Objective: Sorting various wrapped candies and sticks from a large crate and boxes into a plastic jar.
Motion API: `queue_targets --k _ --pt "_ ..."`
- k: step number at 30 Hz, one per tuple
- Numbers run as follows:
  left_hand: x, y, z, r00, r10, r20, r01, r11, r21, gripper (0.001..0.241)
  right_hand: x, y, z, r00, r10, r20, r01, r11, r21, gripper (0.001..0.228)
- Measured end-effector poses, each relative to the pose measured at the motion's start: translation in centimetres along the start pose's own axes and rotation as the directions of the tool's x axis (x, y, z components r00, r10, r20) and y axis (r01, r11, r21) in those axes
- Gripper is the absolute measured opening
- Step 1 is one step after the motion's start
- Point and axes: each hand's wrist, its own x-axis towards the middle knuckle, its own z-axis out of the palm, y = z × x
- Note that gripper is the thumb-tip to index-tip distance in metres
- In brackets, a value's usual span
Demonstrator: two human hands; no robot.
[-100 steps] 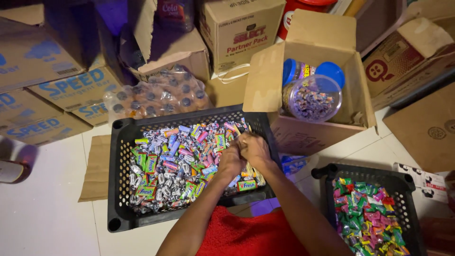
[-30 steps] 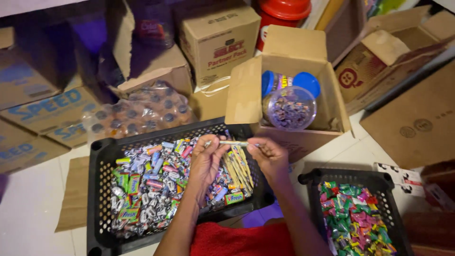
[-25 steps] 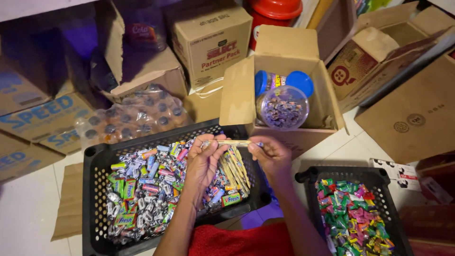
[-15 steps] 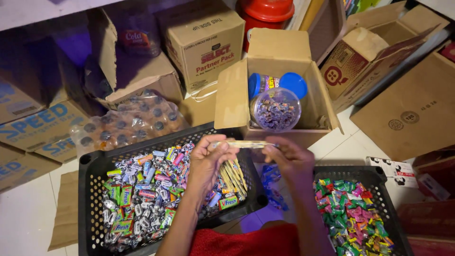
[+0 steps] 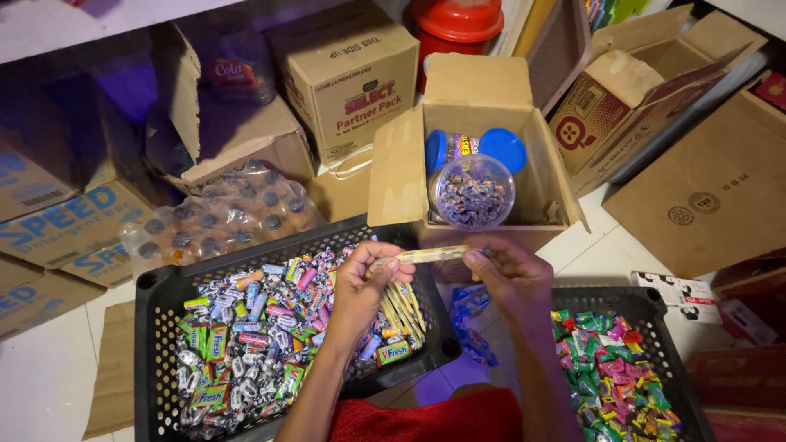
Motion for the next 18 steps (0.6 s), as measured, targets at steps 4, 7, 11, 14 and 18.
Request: queue_targets --k 4,7,11,14,18 --pt "-0.2 -0.4 -0.4 1.000 0.021 0.019 -0.020 0.999 -0.032 0.017 -0.5 -2.0 -0.3 0.998 0.047 -0.040 -0.050 0.997 -0.061 0.021" --pt "0.0 -0.3 -0.4 1.000 0.025 -0.013 -0.025 0.998 -0.055 0.018 -0.6 -4.5 -1.2 0.997 -0.073 -0.008 0.073 0.996 -0.052 0.021" --pt "0.0 -1.2 -0.8 0.999 0.012 -0.051 -0.015 0.997 -0.070 0.020 -0.3 -6.3 -3.0 0.956 -0.247 -0.161 0.202 0.946 -0.252 0.019" --pt "-0.2 -2.7 -1.0 0.999 0.035 -0.036 -0.037 0.998 -0.056 0.020 0.6 -7.2 -3.4 0.893 -0.398 -0.210 0.293 0.869 -0.399 0.016" --pt "-0.7 -1.6 -0.2 1.000 0.018 -0.021 -0.017 1.000 0.025 0.023 2.8 -5.3 -3.8 0.812 -0.563 -0.153 0.435 0.758 -0.486 0.017"
